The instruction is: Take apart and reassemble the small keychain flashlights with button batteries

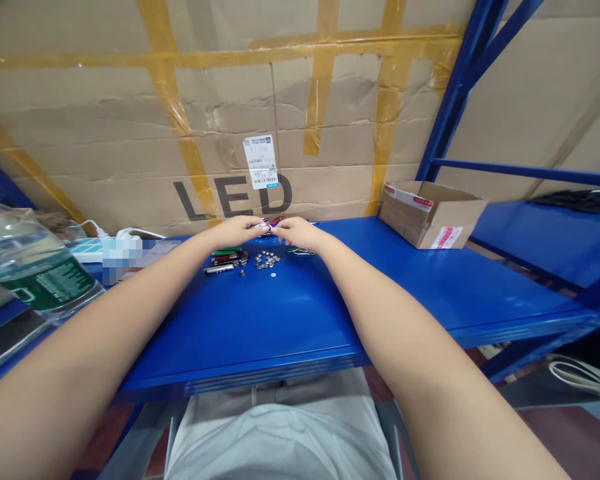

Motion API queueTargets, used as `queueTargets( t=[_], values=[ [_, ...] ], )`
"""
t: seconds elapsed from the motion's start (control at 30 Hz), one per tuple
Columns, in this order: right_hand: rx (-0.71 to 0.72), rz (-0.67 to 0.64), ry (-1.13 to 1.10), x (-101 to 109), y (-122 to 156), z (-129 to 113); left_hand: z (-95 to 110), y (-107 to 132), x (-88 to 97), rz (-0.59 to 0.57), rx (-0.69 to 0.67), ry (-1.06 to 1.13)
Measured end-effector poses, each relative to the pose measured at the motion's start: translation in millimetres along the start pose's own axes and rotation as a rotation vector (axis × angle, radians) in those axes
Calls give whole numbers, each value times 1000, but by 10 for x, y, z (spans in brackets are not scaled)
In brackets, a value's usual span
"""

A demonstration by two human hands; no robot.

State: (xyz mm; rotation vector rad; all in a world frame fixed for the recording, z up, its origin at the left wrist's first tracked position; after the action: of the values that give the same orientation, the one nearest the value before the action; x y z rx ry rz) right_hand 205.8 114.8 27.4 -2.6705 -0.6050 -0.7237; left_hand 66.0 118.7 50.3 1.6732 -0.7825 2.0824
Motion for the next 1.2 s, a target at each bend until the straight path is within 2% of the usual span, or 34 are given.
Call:
queueTargets(
  t=[0.23,0.33,0.6,0.77,0.87,1.0,1.1,1.2],
  values=[
    [-66,-61,-98,-55,14,2,20,19,27,21,-22,12],
    [-71,-50,-58,-56,27,-26,33,19,37,36,-39,0],
    [71,125,239,3,-52,-106,31,-38,-19,50,-48,-85],
    [45,162,563,-69,-98,-88,43,-61,-50,63,-22,-160],
    [42,168,673,-116,-107,-86,110,-54,-23,81,9,-243],
    [38,227,619,-100,-133,-61,202,-37,47,99,45,-413],
    [29,265,537,-68,-147,-35,231,-19,97,88,53,-476],
    [17,268,548,-66,-136,-42,230,4,140,66,67,-534]
  ],
)
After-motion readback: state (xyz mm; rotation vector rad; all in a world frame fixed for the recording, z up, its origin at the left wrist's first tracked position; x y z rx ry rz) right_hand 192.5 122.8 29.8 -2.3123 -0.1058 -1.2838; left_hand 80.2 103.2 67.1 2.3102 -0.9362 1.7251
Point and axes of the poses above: each hand's wrist, its own y-axis away from the middle knuckle, its own x-axis out of the back of the hand, z = x × y, the point moved 6 cm from there along -y, towards the middle knuckle, and after that the axes turned 8 degrees about -y, right-handed, at the moved point
